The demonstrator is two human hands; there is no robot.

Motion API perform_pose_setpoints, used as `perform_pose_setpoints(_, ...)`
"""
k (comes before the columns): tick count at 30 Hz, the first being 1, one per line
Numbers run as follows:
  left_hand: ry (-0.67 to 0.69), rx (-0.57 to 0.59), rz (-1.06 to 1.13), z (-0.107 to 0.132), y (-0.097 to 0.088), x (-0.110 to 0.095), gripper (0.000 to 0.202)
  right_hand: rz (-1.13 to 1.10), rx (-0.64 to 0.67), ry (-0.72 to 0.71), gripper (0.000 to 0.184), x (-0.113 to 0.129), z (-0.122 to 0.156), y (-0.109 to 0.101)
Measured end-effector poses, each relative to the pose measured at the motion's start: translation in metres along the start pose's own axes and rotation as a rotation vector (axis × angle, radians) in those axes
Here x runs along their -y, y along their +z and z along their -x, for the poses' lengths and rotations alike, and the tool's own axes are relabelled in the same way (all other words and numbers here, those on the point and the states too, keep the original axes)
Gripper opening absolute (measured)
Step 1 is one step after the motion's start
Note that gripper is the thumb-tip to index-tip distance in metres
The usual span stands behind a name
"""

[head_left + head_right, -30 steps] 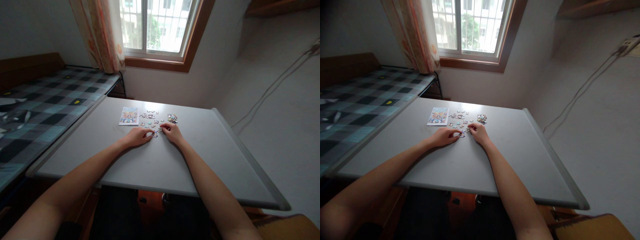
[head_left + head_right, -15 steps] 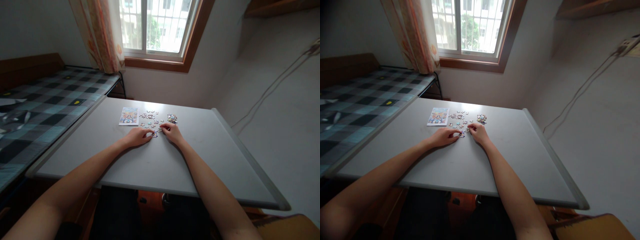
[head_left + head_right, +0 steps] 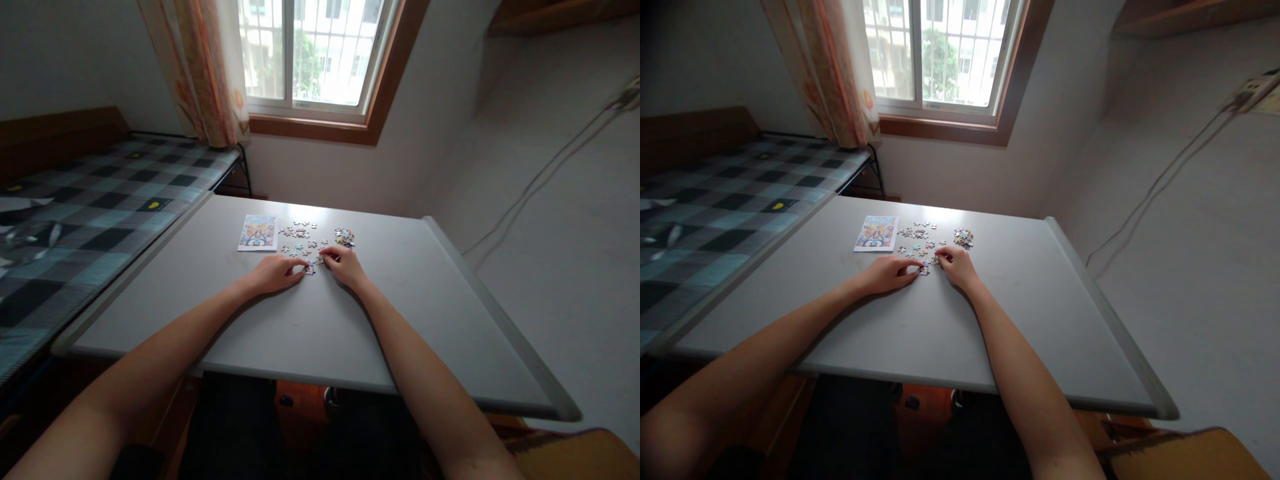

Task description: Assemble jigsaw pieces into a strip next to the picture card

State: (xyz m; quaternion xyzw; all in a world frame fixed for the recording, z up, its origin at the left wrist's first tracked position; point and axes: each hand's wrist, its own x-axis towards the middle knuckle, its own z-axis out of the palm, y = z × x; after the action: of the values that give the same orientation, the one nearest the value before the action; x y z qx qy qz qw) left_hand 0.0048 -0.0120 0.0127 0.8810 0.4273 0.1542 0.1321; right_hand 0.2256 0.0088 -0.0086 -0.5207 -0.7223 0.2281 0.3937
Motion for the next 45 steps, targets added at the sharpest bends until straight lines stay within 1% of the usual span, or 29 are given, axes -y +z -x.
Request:
perform_pose_setpoints(10,-0.003,0.008,0.0,-0.0001,-0.0002,-0.0001,0.037,0.015,0.009,0.016,0.019,0.0016,0.0005,-0.0007)
perform_pose_setpoints(17,-0.003,0.002,0.006,0.0002,-0.001,-0.0009,0.037,0.006,-0.002,-0.004,0.019,-0.0002,0.0004,-0.0001)
perform_pose_setpoints(28,-0.001,-0.007,0.002,0.0002,0.001,0.0008,0.036,0.014,0.012,0.011,0.018,-0.0005,0.0003,0.0004)
perform_pose_setpoints(45,-0.009,0.0,0.012,0.0001,-0.0007,-0.0006,0.037,0.005,0.001,-0.002,0.018,0.0015,0.0004,-0.0001)
